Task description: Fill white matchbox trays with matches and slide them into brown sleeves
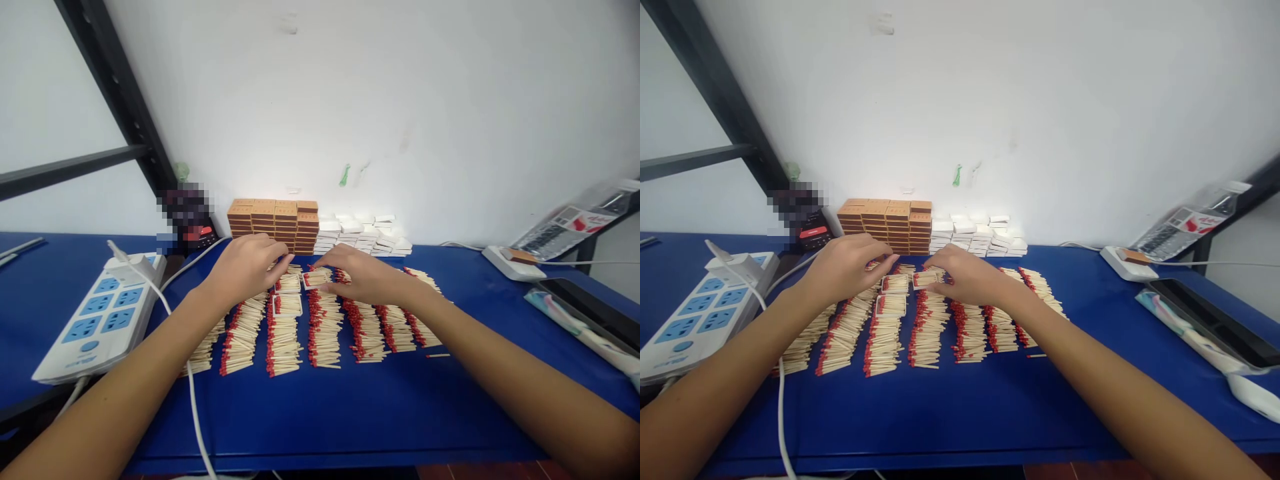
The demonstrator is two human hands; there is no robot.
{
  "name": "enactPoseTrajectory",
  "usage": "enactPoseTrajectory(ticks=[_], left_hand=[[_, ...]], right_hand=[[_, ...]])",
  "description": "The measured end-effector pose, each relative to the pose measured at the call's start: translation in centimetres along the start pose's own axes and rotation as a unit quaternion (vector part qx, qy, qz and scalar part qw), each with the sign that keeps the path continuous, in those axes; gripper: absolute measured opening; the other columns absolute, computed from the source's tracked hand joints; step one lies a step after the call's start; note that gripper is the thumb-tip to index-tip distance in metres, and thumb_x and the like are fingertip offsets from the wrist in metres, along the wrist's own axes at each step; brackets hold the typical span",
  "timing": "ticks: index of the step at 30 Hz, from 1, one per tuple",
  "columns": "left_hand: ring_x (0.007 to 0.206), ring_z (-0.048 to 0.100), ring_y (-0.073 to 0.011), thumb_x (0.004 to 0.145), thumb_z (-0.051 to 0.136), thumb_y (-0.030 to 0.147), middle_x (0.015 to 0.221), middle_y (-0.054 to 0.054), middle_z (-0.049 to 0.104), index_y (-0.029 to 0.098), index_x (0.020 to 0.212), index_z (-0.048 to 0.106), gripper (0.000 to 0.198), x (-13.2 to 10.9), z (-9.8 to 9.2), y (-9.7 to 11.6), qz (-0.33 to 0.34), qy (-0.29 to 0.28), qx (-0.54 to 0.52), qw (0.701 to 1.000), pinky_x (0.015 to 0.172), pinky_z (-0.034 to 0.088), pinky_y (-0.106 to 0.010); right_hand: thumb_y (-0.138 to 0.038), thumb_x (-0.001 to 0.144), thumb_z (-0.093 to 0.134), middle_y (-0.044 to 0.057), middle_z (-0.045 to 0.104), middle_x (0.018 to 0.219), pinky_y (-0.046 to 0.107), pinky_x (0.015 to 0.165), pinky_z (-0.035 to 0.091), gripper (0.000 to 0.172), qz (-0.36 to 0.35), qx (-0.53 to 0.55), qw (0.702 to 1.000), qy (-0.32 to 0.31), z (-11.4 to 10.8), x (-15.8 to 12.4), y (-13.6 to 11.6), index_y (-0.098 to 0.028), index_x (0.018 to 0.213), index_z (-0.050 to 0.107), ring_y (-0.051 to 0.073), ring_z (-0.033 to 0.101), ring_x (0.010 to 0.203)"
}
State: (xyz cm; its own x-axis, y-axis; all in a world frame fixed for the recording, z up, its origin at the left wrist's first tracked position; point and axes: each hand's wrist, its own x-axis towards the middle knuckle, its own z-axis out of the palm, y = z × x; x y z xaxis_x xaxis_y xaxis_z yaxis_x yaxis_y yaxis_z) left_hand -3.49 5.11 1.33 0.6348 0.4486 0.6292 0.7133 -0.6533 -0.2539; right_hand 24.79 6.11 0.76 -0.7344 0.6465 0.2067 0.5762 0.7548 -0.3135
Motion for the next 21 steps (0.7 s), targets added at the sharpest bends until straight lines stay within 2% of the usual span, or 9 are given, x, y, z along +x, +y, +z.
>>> enactPoseTrajectory(ticks=[3, 8, 13, 17, 21], left_hand=[[0.07, 0.072, -0.0221, 0.107, 0.057, 0.03, 0.075, -0.005, 0.076, 0.016, 0.087, 0.076, 0.03, 0.0, -0.2, -0.1, -0.001, 0.007, 0.003, 1.0, 0.061, 0.05, -0.034], [0.069, 0.07, -0.0218, 0.107, 0.057, 0.03, 0.074, -0.005, 0.075, 0.017, 0.084, 0.075, 0.032, 0.1, -0.4, 0.0, 0.0, 0.009, 0.008, 1.0, 0.061, 0.047, -0.034], [0.067, 0.068, -0.0214, 0.108, 0.056, 0.029, 0.072, -0.005, 0.074, 0.017, 0.083, 0.075, 0.034, 0.2, -0.6, 0.0, 0.004, 0.009, 0.006, 1.0, 0.061, 0.047, -0.034], [0.07, 0.069, -0.021, 0.108, 0.055, 0.029, 0.074, -0.005, 0.075, 0.017, 0.085, 0.075, 0.033, 0.1, -0.7, 0.0, 0.0, 0.001, 0.005, 1.0, 0.062, 0.048, -0.034], [0.069, 0.069, -0.0213, 0.108, 0.054, 0.03, 0.073, -0.005, 0.074, 0.018, 0.083, 0.075, 0.035, 0.2, -0.6, 0.2, 0.001, 0.006, 0.006, 1.0, 0.061, 0.048, -0.034]], right_hand=[[-0.046, 0.1, 0.071, 0.015, 0.073, 0.128, 0.049, 0.105, 0.053, 0.042, -0.009, 0.006, 1.0, -0.023, 0.9, 1.3, 0.1, -0.019, 0.132, 0.073, 0.033, 0.063, 0.124], [-0.041, 0.097, 0.074, 0.013, 0.075, 0.12, 0.048, 0.101, 0.054, 0.031, -0.013, 0.016, 0.999, -0.043, 1.2, 2.6, 0.4, -0.021, 0.121, 0.077, 0.032, 0.065, 0.119], [-0.053, 0.096, 0.074, 0.013, 0.075, 0.12, 0.048, 0.098, 0.054, 0.04, 0.014, 0.017, 1.0, -0.004, -0.9, 1.9, 0.5, -0.021, 0.119, 0.076, 0.031, 0.066, 0.113], [-0.07, 0.094, 0.069, 0.011, 0.077, 0.124, 0.046, 0.089, 0.058, 0.052, 0.108, 0.027, 0.994, 0.011, -4.5, -1.8, 2.1, -0.025, 0.118, 0.078, 0.03, 0.071, 0.103], [-0.072, 0.097, 0.062, 0.008, 0.081, 0.12, 0.047, 0.083, 0.061, 0.049, 0.204, 0.018, 0.979, -0.018, -7.0, -8.7, 6.0, -0.03, 0.115, 0.081, 0.031, 0.075, 0.094]])
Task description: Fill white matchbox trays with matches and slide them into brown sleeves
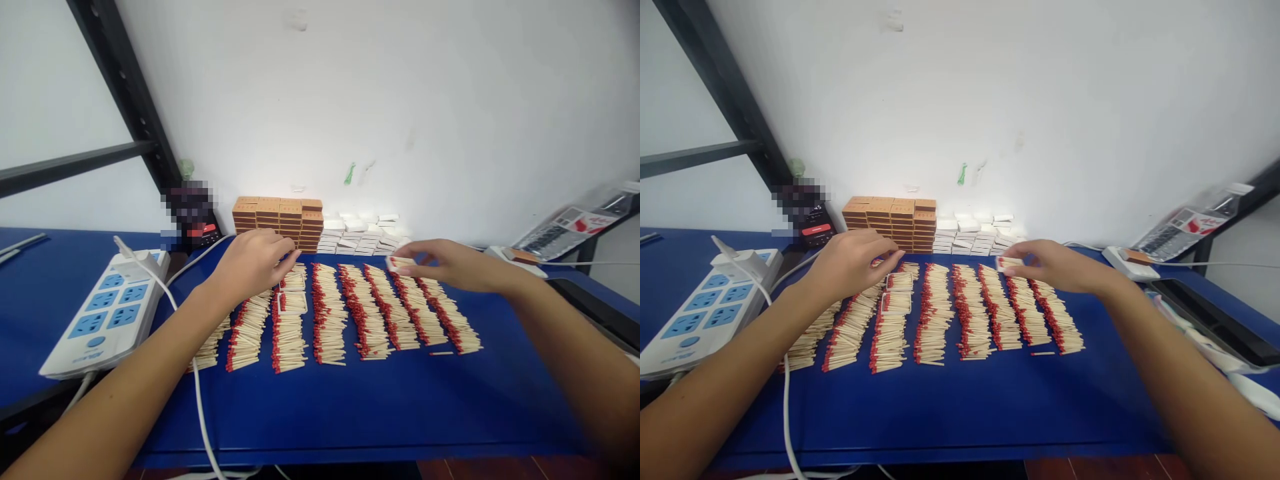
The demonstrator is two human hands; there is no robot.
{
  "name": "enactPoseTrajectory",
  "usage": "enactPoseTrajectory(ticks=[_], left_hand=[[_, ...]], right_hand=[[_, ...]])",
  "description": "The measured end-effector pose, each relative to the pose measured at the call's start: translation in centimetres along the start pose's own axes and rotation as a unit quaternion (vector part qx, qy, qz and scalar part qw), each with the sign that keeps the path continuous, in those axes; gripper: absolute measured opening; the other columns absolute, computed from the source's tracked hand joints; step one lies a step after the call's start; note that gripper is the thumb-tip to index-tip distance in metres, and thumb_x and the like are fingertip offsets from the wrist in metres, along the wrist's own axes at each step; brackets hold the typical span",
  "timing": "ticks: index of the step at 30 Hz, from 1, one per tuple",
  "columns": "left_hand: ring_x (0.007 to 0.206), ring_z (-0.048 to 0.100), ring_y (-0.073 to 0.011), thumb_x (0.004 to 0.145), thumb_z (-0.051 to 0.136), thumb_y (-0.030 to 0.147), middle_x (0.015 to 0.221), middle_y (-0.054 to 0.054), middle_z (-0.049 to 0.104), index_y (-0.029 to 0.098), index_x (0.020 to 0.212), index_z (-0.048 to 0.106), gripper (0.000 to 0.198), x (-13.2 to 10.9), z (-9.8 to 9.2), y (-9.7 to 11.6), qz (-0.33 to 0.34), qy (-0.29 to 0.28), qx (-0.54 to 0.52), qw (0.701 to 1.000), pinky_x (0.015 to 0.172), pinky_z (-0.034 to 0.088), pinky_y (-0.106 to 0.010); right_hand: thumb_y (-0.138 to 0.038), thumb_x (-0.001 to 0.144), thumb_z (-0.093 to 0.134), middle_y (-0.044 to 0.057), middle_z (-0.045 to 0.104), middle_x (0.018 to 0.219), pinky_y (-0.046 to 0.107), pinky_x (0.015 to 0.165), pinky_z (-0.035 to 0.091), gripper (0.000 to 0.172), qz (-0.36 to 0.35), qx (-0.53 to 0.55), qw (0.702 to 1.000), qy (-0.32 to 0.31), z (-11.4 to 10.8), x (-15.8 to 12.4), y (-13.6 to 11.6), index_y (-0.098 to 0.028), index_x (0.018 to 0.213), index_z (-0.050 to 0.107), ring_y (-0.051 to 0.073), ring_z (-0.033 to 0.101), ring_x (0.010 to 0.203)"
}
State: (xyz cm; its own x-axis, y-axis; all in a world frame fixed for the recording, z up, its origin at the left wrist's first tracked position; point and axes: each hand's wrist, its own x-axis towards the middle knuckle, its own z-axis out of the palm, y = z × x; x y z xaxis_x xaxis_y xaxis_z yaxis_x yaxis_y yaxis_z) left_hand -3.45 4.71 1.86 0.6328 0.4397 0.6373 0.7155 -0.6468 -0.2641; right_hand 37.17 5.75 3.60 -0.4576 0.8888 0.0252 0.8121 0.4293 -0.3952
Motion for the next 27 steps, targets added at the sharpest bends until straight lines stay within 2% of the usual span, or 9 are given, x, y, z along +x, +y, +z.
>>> enactPoseTrajectory(ticks=[5, 7, 9, 12, 16, 19, 27], left_hand=[[0.07, 0.069, -0.0211, 0.107, 0.055, 0.03, 0.074, -0.005, 0.074, 0.018, 0.083, 0.074, 0.034, 0.1, 0.1, 0.5, 0.001, -0.012, -0.003, 1.0, 0.061, 0.049, -0.034], [0.07, 0.069, -0.0211, 0.107, 0.055, 0.03, 0.074, -0.005, 0.075, 0.018, 0.083, 0.074, 0.033, 0.1, 0.2, 0.6, 0.006, -0.019, -0.003, 1.0, 0.062, 0.05, -0.034], [0.069, 0.069, -0.0213, 0.107, 0.055, 0.03, 0.073, -0.005, 0.074, 0.018, 0.081, 0.074, 0.034, 0.0, 0.3, 0.7, 0.011, -0.022, -0.001, 1.0, 0.063, 0.05, -0.034], [0.068, 0.069, -0.0222, 0.107, 0.055, 0.03, 0.071, -0.005, 0.073, 0.018, 0.08, 0.074, 0.036, 0.0, 0.7, 0.6, 0.017, -0.025, 0.001, 1.0, 0.061, 0.05, -0.034], [0.07, 0.071, -0.0219, 0.107, 0.055, 0.031, 0.073, -0.006, 0.075, 0.017, 0.083, 0.075, 0.035, -0.1, 0.8, 0.5, 0.019, -0.026, -0.003, 0.999, 0.062, 0.05, -0.033], [0.069, 0.07, -0.0218, 0.107, 0.056, 0.03, 0.073, -0.006, 0.075, 0.017, 0.083, 0.075, 0.034, -0.1, 0.7, 0.5, 0.018, -0.023, -0.007, 1.0, 0.061, 0.05, -0.033], [0.067, 0.069, -0.0216, 0.107, 0.054, 0.03, 0.071, -0.006, 0.074, 0.018, 0.082, 0.076, 0.036, 0.0, 0.5, 0.5, 0.015, -0.02, -0.003, 1.0, 0.06, 0.05, -0.034]], right_hand=[[-0.072, 0.092, 0.064, 0.017, 0.08, 0.125, 0.049, 0.087, 0.063, 0.059, 0.098, -0.022, 0.993, 0.061, 0.4, -6.3, 9.4, -0.023, 0.12, 0.08, 0.039, 0.074, 0.112], [-0.071, 0.089, 0.064, 0.019, 0.079, 0.123, 0.052, 0.089, 0.063, 0.058, 0.12, -0.034, 0.99, 0.073, 1.1, -8.2, 11.9, -0.023, 0.117, 0.081, 0.041, 0.073, 0.113], [-0.066, 0.091, 0.063, 0.019, 0.078, 0.126, 0.052, 0.092, 0.063, 0.054, 0.126, -0.031, 0.988, 0.082, 1.9, -9.6, 13.2, -0.026, 0.123, 0.08, 0.04, 0.073, 0.115], [-0.06, 0.093, 0.065, 0.017, 0.073, 0.137, 0.051, 0.093, 0.063, 0.053, 0.119, -0.031, 0.985, 0.117, 2.7, -10.5, 13.5, -0.03, 0.136, 0.073, 0.038, 0.072, 0.116], [-0.058, 0.097, 0.061, 0.015, 0.075, 0.134, 0.052, 0.101, 0.059, 0.044, 0.078, -0.058, 0.988, 0.121, 3.1, -10.5, 12.8, -0.03, 0.128, 0.076, 0.038, 0.069, 0.122], [-0.055, 0.099, 0.056, 0.017, 0.077, 0.131, 0.055, 0.108, 0.056, 0.044, 0.064, -0.074, 0.989, 0.115, 3.1, -10.1, 12.2, -0.027, 0.126, 0.077, 0.039, 0.069, 0.124], [-0.035, 0.092, 0.053, 0.019, 0.076, 0.132, 0.059, 0.112, 0.053, 0.041, 0.04, -0.129, 0.985, 0.107, 3.6, -8.7, 12.1, -0.021, 0.123, 0.076, 0.041, 0.069, 0.125]])
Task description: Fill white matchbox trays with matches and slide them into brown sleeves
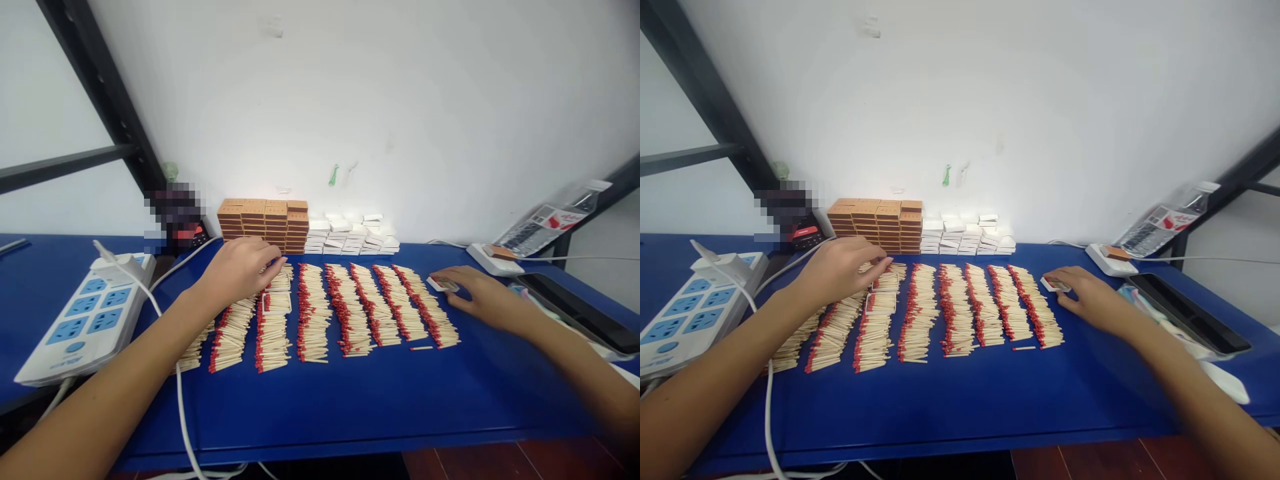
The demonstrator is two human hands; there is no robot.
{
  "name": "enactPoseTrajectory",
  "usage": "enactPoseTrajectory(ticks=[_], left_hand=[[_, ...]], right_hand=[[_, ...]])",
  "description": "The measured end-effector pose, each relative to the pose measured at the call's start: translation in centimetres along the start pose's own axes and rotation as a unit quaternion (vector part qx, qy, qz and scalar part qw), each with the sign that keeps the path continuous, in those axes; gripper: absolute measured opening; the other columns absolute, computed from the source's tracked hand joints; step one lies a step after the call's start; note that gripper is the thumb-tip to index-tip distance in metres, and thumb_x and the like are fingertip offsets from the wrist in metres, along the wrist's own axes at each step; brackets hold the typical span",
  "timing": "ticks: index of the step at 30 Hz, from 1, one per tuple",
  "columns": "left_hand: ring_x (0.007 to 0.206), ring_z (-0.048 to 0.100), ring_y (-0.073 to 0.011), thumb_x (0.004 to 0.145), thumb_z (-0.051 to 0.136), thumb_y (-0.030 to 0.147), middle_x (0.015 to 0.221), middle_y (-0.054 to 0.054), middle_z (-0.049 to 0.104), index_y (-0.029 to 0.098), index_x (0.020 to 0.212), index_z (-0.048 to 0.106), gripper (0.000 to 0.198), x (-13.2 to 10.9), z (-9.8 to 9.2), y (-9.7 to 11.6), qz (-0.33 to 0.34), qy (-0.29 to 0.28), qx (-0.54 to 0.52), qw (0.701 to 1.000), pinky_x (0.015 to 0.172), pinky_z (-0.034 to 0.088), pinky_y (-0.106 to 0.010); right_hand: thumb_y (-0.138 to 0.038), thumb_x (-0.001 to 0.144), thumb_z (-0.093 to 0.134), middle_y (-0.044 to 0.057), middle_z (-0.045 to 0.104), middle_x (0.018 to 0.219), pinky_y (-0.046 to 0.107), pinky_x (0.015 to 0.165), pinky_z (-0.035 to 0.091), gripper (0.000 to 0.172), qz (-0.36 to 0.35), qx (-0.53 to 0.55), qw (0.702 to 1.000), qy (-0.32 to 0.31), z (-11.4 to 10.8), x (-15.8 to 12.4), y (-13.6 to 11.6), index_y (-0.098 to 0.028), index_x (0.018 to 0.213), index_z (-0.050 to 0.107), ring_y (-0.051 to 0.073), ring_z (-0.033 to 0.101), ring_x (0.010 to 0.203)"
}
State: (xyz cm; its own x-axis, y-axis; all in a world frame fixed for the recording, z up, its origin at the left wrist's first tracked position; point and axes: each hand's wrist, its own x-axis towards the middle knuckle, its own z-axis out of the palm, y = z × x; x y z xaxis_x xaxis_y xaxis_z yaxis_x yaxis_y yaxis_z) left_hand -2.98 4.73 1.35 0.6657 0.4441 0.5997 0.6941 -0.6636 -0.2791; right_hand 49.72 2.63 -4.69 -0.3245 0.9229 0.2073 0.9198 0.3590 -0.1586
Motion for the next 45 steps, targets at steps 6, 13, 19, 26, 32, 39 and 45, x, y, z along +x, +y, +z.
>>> enactPoseTrajectory(ticks=[6, 13, 19, 26, 32, 39, 45], left_hand=[[0.068, 0.069, -0.0224, 0.107, 0.055, 0.03, 0.072, -0.007, 0.074, 0.017, 0.083, 0.076, 0.034, 0.0, 0.0, -0.1, -0.013, -0.003, -0.02, 1.0, 0.062, 0.051, -0.035], [0.07, 0.07, -0.0232, 0.107, 0.055, 0.029, 0.073, -0.007, 0.074, 0.017, 0.083, 0.076, 0.034, -0.1, 0.0, -0.1, -0.013, -0.01, -0.016, 1.0, 0.062, 0.05, -0.035], [0.07, 0.069, -0.0216, 0.107, 0.054, 0.03, 0.074, -0.006, 0.075, 0.018, 0.084, 0.076, 0.035, -0.1, -0.1, -0.1, -0.02, -0.015, -0.013, 1.0, 0.062, 0.051, -0.034], [0.069, 0.07, -0.0224, 0.107, 0.055, 0.03, 0.073, -0.006, 0.075, 0.017, 0.085, 0.076, 0.034, -0.1, 0.0, -0.1, -0.011, -0.006, -0.009, 1.0, 0.062, 0.05, -0.034], [0.068, 0.07, -0.0224, 0.107, 0.055, 0.03, 0.073, -0.005, 0.075, 0.017, 0.084, 0.076, 0.034, -0.1, -0.1, -0.1, -0.007, 0.0, -0.006, 1.0, 0.061, 0.049, -0.035], [0.068, 0.07, -0.0222, 0.107, 0.055, 0.029, 0.073, -0.006, 0.075, 0.017, 0.083, 0.076, 0.034, -0.1, 0.0, -0.1, -0.005, -0.002, -0.003, 1.0, 0.061, 0.049, -0.034], [0.066, 0.069, -0.0219, 0.108, 0.054, 0.03, 0.07, -0.005, 0.073, 0.017, 0.082, 0.075, 0.035, -0.1, 0.2, -0.2, -0.001, 0.002, 0.0, 1.0, 0.06, 0.048, -0.034]], right_hand=[[-0.035, 0.092, 0.051, 0.02, 0.076, 0.13, 0.06, 0.111, 0.054, 0.041, -0.003, -0.013, 1.0, 0.009, 0.5, 0.8, -0.2, -0.02, 0.121, 0.076, 0.042, 0.068, 0.125], [-0.032, 0.094, 0.046, 0.018, 0.079, 0.112, 0.056, 0.101, 0.056, 0.028, 0.001, 0.002, 0.999, 0.037, 0.6, 2.1, -1.5, -0.023, 0.102, 0.071, 0.038, 0.073, 0.108], [-0.031, 0.096, 0.044, 0.016, 0.078, 0.105, 0.054, 0.096, 0.057, 0.025, -0.008, 0.008, 0.999, 0.039, 0.6, 3.2, -2.4, -0.024, 0.098, 0.068, 0.036, 0.073, 0.102], [-0.034, 0.094, 0.044, 0.016, 0.079, 0.116, 0.057, 0.102, 0.057, 0.033, -0.01, 0.002, 0.998, 0.055, 1.4, 4.5, -0.9, -0.023, 0.108, 0.072, 0.037, 0.073, 0.113], [-0.034, 0.096, 0.045, 0.015, 0.078, 0.123, 0.055, 0.105, 0.057, 0.036, -0.008, 0.002, 0.998, 0.068, 2.1, 4.5, 0.2, -0.022, 0.119, 0.07, 0.035, 0.073, 0.117], [-0.028, 0.093, 0.046, 0.013, 0.078, 0.112, 0.054, 0.102, 0.056, 0.029, -0.028, 0.024, 0.997, 0.072, 2.1, 4.6, 0.6, -0.023, 0.108, 0.07, 0.034, 0.073, 0.109], [-0.029, 0.089, 0.049, 0.011, 0.079, 0.108, 0.053, 0.1, 0.057, 0.027, -0.02, 0.051, 0.996, 0.063, 2.0, 4.7, 1.2, -0.025, 0.101, 0.073, 0.033, 0.074, 0.104]])
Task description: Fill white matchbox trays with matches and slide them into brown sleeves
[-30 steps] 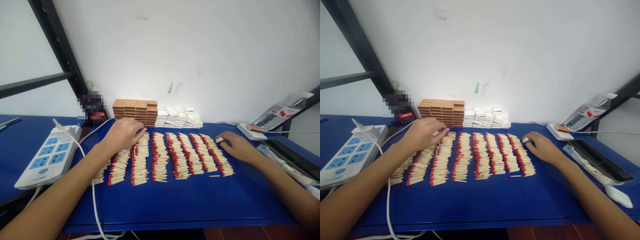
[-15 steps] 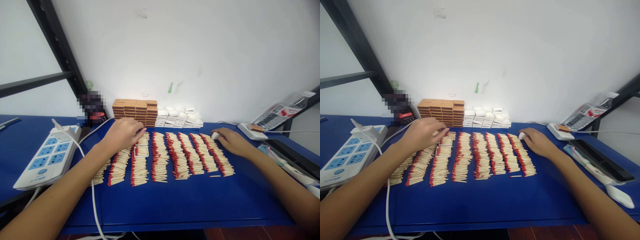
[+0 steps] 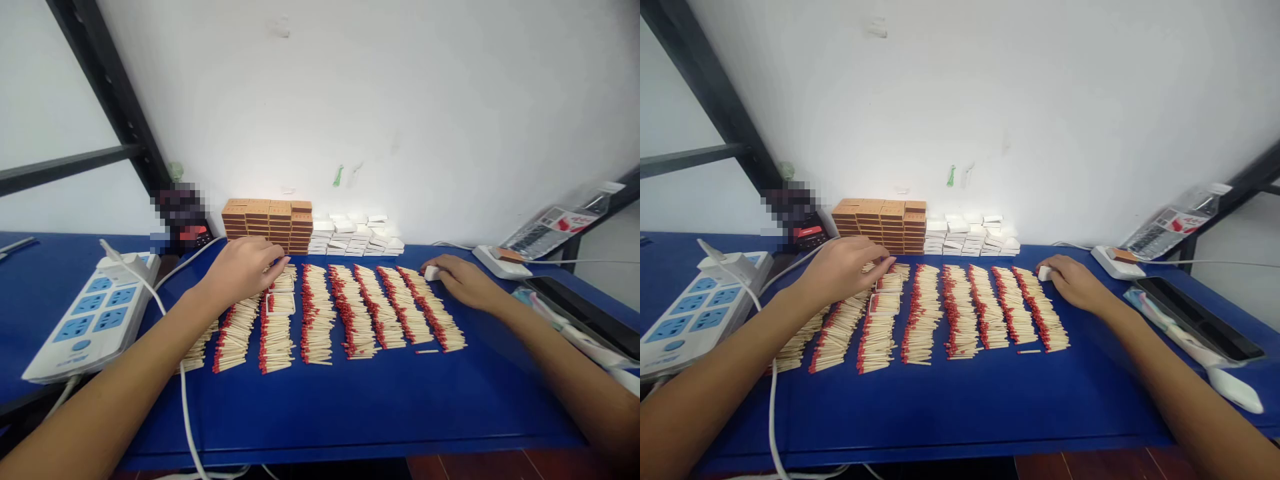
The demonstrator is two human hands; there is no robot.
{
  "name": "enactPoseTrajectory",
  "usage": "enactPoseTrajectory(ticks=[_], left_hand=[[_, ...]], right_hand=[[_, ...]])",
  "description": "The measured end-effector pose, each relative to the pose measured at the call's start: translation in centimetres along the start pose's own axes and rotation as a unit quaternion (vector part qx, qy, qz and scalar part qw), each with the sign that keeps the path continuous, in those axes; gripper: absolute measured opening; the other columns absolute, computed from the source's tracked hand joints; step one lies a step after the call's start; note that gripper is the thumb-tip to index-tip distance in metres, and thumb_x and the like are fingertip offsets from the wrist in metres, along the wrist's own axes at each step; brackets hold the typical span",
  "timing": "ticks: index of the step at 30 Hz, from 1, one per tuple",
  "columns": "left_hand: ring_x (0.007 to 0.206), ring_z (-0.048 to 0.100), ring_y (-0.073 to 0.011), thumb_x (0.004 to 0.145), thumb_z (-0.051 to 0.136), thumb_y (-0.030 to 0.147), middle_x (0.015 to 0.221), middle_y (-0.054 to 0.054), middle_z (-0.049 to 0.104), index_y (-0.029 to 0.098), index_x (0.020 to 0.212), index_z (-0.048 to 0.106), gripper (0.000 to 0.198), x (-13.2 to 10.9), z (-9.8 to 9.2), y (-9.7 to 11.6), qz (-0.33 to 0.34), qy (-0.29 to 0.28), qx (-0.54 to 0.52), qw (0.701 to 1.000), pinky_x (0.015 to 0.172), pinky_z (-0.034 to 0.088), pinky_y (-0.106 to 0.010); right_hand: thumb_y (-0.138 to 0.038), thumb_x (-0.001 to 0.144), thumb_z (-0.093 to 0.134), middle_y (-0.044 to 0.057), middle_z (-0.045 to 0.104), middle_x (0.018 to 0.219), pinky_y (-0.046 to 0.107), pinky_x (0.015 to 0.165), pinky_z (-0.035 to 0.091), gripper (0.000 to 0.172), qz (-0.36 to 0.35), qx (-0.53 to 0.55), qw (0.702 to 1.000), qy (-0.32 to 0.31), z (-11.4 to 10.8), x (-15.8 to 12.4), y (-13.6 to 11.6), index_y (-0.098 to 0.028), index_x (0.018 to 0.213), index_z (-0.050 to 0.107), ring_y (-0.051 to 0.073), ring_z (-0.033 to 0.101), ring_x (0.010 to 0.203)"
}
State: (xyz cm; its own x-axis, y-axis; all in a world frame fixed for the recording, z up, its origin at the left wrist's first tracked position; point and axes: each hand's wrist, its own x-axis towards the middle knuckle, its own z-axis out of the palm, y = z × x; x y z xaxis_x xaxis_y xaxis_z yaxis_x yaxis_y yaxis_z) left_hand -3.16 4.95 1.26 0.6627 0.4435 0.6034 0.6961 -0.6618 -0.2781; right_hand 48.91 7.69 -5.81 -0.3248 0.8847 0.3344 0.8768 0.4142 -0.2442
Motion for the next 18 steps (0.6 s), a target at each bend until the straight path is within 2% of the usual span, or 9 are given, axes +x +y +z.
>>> enactPoseTrajectory(ticks=[8, 13, 18], left_hand=[[0.067, 0.069, -0.0223, 0.107, 0.057, 0.03, 0.071, -0.006, 0.073, 0.017, 0.082, 0.076, 0.034, -0.1, 0.1, 0.0, -0.006, -0.005, -0.004, 1.0, 0.06, 0.048, -0.033], [0.066, 0.07, -0.0223, 0.108, 0.055, 0.031, 0.071, -0.006, 0.074, 0.017, 0.083, 0.076, 0.035, -0.1, 0.0, -0.1, 0.002, 0.001, -0.003, 1.0, 0.06, 0.048, -0.034], [0.066, 0.069, -0.0226, 0.107, 0.056, 0.03, 0.071, -0.005, 0.073, 0.017, 0.082, 0.075, 0.034, -0.1, 0.1, 0.1, 0.001, -0.001, 0.0, 1.0, 0.059, 0.048, -0.034]], right_hand=[[-0.038, 0.09, 0.046, 0.011, 0.08, 0.106, 0.057, 0.1, 0.058, 0.034, 0.039, -0.003, 0.999, -0.027, -0.3, 0.4, 0.6, -0.025, 0.1, 0.076, 0.037, 0.074, 0.104], [-0.04, 0.089, 0.051, 0.01, 0.079, 0.124, 0.058, 0.104, 0.057, 0.038, 0.05, 0.018, 0.999, -0.01, -0.6, -0.3, 0.7, -0.026, 0.115, 0.075, 0.038, 0.073, 0.117], [-0.037, 0.082, 0.063, 0.01, 0.076, 0.135, 0.057, 0.102, 0.06, 0.049, 0.061, 0.029, 0.996, -0.054, -0.9, -1.2, 0.3, -0.027, 0.129, 0.071, 0.038, 0.071, 0.122]])
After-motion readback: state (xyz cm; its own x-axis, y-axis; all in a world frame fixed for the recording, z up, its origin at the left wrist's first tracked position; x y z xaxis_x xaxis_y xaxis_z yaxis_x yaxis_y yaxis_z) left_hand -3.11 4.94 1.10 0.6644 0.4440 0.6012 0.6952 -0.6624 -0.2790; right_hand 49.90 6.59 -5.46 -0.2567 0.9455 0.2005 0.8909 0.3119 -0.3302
